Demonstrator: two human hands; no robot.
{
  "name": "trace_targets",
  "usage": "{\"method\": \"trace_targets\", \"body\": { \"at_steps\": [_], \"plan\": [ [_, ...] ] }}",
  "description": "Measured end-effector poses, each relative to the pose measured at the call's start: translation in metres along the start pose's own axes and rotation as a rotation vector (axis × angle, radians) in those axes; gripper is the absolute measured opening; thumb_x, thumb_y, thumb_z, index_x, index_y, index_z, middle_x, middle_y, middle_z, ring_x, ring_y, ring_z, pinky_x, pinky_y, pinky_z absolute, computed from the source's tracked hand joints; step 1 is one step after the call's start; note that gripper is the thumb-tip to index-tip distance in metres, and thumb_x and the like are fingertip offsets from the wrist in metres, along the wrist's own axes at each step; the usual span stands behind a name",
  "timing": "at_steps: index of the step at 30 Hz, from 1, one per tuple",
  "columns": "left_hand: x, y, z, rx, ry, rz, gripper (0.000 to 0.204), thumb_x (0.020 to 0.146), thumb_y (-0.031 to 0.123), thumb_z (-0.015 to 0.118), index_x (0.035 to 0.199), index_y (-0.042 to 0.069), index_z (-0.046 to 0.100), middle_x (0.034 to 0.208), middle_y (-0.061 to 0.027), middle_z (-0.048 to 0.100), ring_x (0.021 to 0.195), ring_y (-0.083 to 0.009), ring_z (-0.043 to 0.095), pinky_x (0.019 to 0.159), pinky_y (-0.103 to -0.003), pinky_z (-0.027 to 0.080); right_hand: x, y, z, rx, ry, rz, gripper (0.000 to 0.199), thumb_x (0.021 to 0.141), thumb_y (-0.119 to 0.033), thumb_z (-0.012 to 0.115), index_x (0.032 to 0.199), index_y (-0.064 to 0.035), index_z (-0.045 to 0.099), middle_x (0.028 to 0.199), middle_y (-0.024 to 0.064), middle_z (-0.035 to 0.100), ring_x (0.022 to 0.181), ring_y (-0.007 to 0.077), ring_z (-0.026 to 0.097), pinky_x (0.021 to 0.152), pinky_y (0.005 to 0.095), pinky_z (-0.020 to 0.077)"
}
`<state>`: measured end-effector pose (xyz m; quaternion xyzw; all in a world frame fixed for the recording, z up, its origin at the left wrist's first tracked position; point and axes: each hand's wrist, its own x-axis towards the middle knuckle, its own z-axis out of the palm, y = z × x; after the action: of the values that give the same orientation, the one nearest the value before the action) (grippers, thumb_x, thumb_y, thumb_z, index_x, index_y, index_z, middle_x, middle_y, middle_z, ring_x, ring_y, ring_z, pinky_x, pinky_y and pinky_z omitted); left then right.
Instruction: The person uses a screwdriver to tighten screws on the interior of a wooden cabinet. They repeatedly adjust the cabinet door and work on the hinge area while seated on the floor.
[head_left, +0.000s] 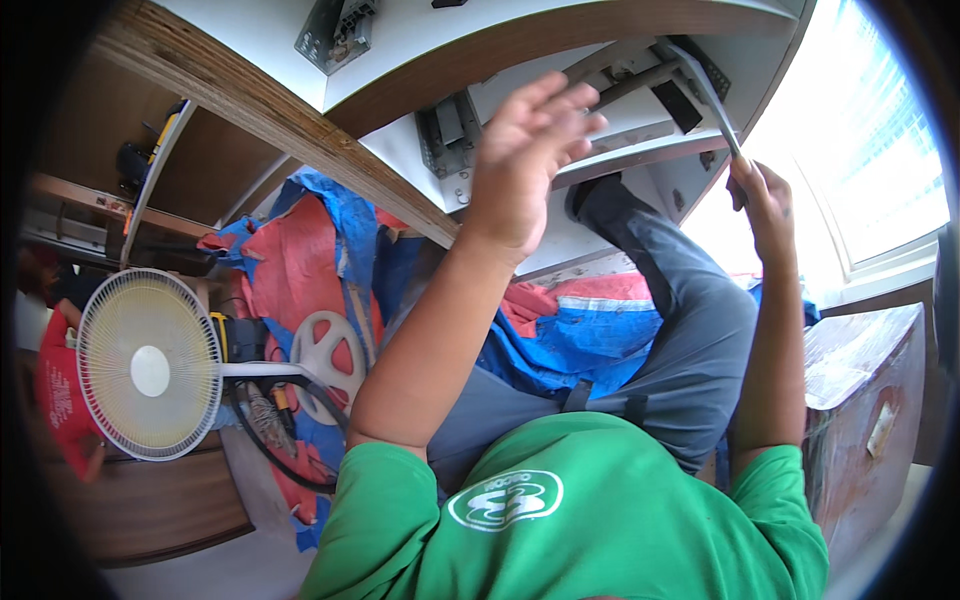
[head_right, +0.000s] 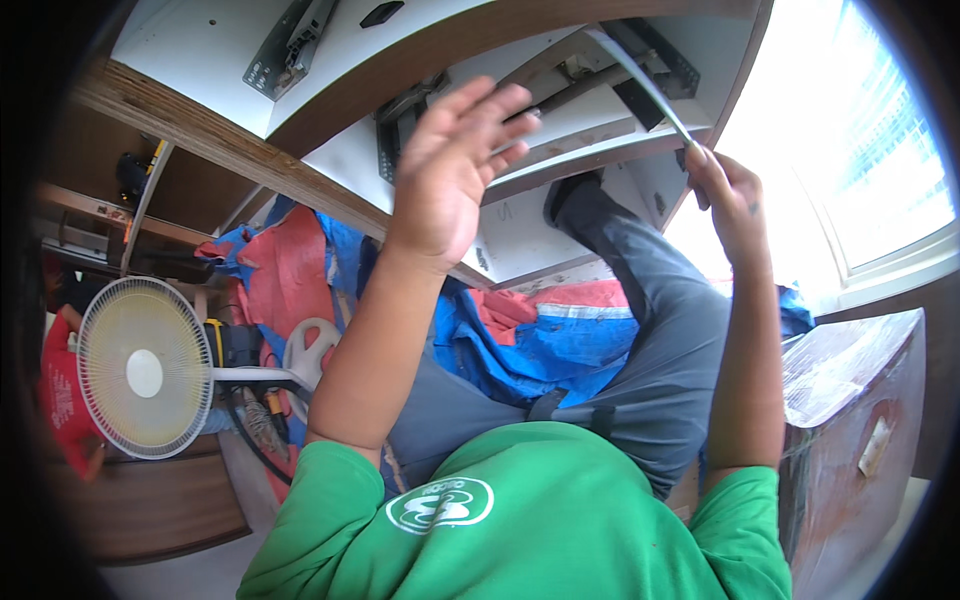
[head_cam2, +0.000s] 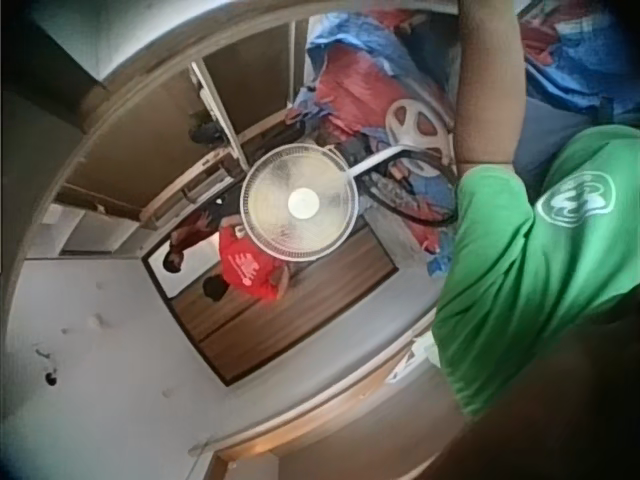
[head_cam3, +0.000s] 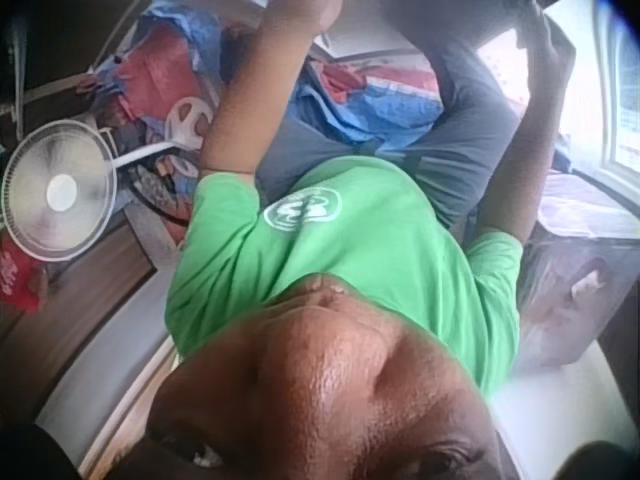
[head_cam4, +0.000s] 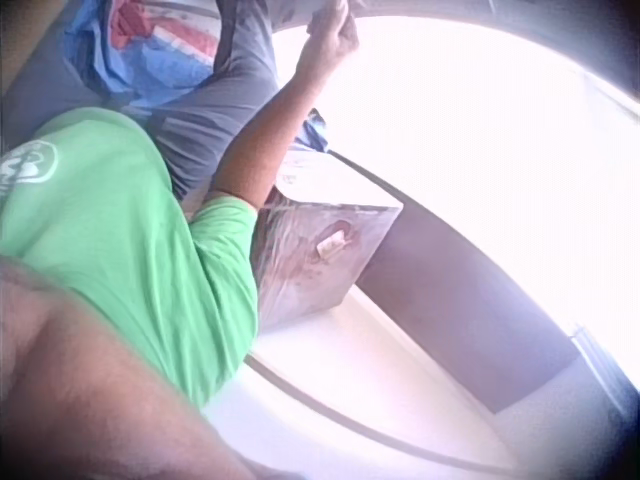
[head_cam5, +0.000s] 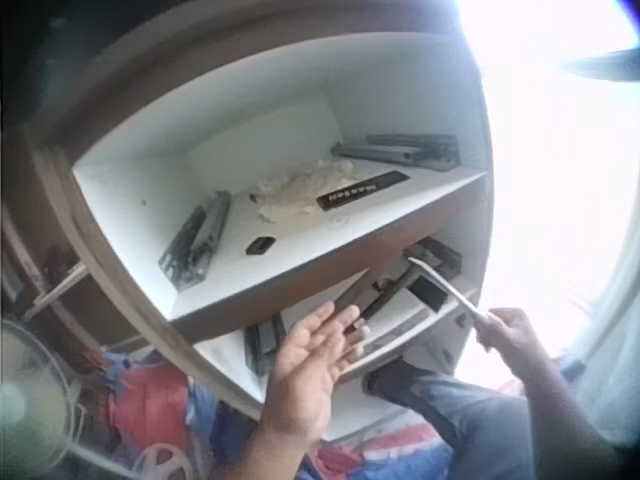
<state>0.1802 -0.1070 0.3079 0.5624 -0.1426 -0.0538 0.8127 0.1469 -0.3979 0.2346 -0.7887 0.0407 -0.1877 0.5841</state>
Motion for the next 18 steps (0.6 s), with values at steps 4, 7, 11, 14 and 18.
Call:
{"method": "trace_targets", "body": {
  "at_steps": [4,7,11,14,18],
  "plan": [
    [-0.005,0.005,-0.002,-0.426,0.04,0.151,0.045,0.101,0.013,0.054,0.144,0.002,0.045,0.146,-0.0177,0.055,0.138,-0.0326,0.052,0.114,-0.048,0.044,-0.035,0.016,-0.004,0.109,0.006,0.216,0.06,0.093,-0.063,0.064,0.075,-0.0053,0.064,0.063,0.0026,0.056,0.057,0.0075,0.048,0.052,0.0253,0.0339],
    [-0.005,0.004,0.013,-0.508,0.031,0.077,0.044,0.101,0.011,0.053,0.143,0.002,0.046,0.147,-0.0181,0.055,0.139,-0.033,0.052,0.115,-0.049,0.043,-0.058,0.023,0.005,0.249,-0.009,0.219,0.054,0.095,-0.058,0.063,0.082,-0.006,0.064,0.067,0.0046,0.059,0.057,0.0089,0.051,0.053,0.0249,0.0364],
    [-0.001,0.0,0.033,-0.539,0.005,0.066,0.046,0.1,0.012,0.054,0.143,0.001,0.047,0.149,-0.0194,0.053,0.138,-0.0329,0.052,0.115,-0.05,0.042,-0.078,0.031,0.011,0.422,-0.036,0.261,0.048,0.1,-0.052,0.059,0.09,-0.0044,0.062,0.073,0.0079,0.062,0.062,0.0142,0.057,0.057,0.0268,0.0406],
    [0.005,-0.002,0.043,-0.548,0.013,0.046,0.046,0.099,0.012,0.054,0.143,0.001,0.047,0.149,-0.0195,0.052,0.139,-0.0329,0.051,0.115,-0.05,0.041,-0.083,0.033,0.011,0.44,-0.048,0.208,0.058,0.102,-0.057,0.052,0.085,-0.0028,0.063,0.064,0.0081,0.059,0.056,0.0162,0.056,0.052,0.0276,0.0428],
    [0.01,-0.003,0.052,-0.533,-0.002,0.064,0.044,0.099,0.011,0.053,0.141,-0.001,0.047,0.149,-0.0216,0.052,0.139,-0.0334,0.051,0.116,-0.051,0.041,-0.083,0.025,0.01,0.524,-0.072,0.146,0.053,0.106,-0.051,0.048,0.091,-0.002,0.063,0.07,0.0099,0.061,0.063,0.0184,0.059,0.06,0.0285,0.0469]
  ]
}}
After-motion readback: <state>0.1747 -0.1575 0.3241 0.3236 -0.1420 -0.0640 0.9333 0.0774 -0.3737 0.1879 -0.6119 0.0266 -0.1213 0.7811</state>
